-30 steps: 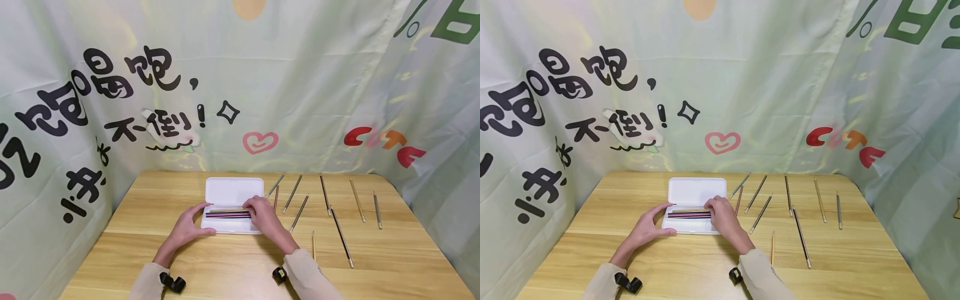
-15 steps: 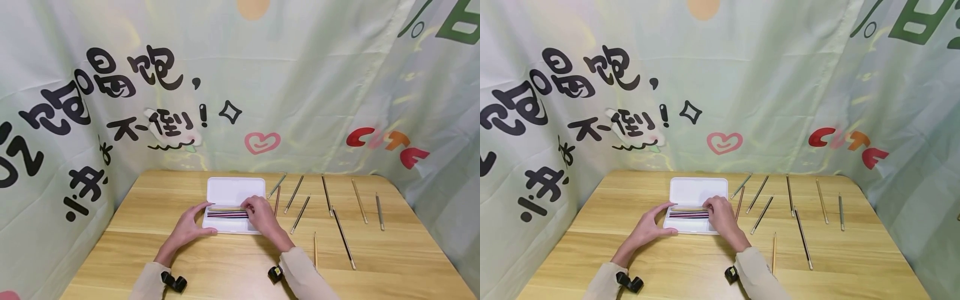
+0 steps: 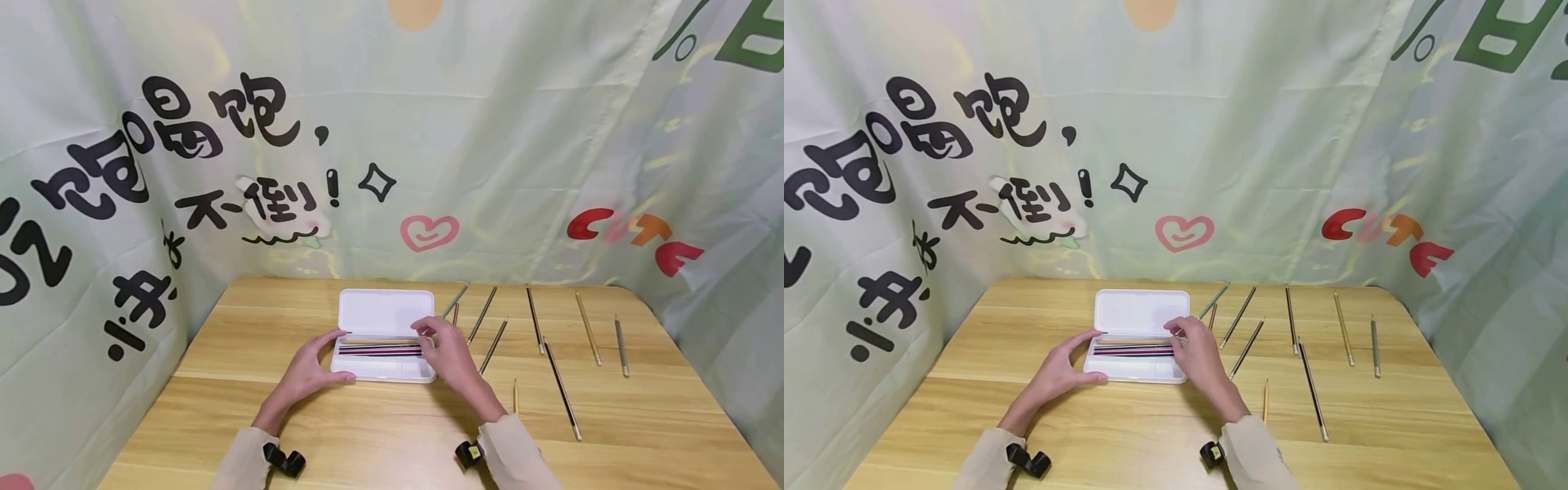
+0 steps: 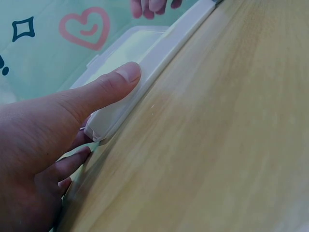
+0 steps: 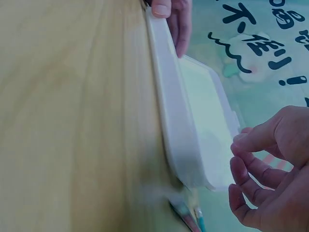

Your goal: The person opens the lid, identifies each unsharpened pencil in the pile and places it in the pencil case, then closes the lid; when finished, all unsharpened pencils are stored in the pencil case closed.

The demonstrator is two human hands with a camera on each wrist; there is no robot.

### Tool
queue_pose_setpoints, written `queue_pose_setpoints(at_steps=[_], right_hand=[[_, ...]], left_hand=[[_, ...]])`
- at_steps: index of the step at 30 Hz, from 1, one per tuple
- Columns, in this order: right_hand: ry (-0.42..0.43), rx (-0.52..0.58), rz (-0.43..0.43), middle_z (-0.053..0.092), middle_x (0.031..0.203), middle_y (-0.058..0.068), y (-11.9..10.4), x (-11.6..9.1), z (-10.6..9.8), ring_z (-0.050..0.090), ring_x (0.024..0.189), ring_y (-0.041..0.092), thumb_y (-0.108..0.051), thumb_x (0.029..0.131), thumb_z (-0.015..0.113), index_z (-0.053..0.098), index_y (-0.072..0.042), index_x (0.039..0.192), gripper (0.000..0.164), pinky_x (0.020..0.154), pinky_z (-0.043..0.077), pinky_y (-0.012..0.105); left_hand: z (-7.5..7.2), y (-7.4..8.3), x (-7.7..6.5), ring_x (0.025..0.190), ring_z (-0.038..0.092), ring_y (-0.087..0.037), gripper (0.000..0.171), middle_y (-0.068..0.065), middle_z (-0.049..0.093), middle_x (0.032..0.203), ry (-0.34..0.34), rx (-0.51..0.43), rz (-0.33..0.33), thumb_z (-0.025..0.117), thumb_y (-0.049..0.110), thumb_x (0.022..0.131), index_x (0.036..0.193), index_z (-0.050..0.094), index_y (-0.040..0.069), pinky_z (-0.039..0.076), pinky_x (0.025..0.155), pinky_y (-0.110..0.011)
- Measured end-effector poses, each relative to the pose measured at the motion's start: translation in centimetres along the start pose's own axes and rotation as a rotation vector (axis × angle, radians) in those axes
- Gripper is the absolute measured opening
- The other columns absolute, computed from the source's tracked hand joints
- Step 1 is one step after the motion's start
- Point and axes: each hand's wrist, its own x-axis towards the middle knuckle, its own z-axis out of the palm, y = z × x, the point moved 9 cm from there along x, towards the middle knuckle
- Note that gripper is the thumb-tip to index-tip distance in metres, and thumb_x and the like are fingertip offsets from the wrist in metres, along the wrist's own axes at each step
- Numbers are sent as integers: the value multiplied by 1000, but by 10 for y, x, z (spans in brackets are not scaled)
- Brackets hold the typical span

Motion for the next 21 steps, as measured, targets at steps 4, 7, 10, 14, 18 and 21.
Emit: queue_pose_setpoints(at_steps=[4, 7, 10, 14, 18, 21], right_hand=[[58, 2, 10, 70, 99, 11, 7, -1, -19, 66, 91, 24, 9, 88, 70, 72, -2, 113, 27, 75, 56, 39], [95, -17, 18, 69, 97, 14, 17, -1, -33, 66, 89, 29, 7, 87, 72, 70, 1, 117, 30, 76, 56, 43], [105, -45, 47, 67, 98, 16, 30, 1, -43, 65, 90, 32, 4, 88, 74, 67, 2, 121, 34, 75, 55, 46], [101, -103, 105, 66, 102, 20, 50, 3, -55, 63, 93, 34, -1, 89, 75, 63, 3, 127, 40, 78, 53, 47], [69, -153, 165, 62, 105, 23, 69, 5, -65, 62, 97, 37, -5, 91, 75, 57, 7, 134, 47, 80, 52, 50], [24, -177, 219, 59, 107, 23, 82, 5, -69, 60, 99, 37, -9, 93, 74, 53, 9, 138, 53, 80, 51, 50]], left_hand=[[1, 0, 0, 132, 50, -43, 93, -18, 54, 147, 0, 5, 1, 94, 56, 64, 145, 58, 28, 38, 106, -69], [1, 1, 0, 131, 51, -43, 93, -19, 55, 146, -1, 8, 5, 94, 56, 64, 145, 58, 27, 39, 105, -68], [1, 1, 0, 131, 51, -43, 93, -19, 55, 146, 0, 3, 5, 94, 55, 64, 145, 58, 27, 38, 106, -68], [1, 0, 0, 132, 51, -43, 93, -19, 55, 146, 4, 2, 8, 95, 54, 64, 145, 58, 25, 38, 106, -68], [0, 0, 0, 131, 51, -43, 93, -19, 55, 146, 6, 16, 11, 95, 54, 65, 145, 58, 26, 39, 105, -68], [0, 1, 0, 131, 51, -43, 93, -19, 55, 146, 7, 15, 10, 94, 56, 64, 145, 58, 26, 38, 106, -68]])
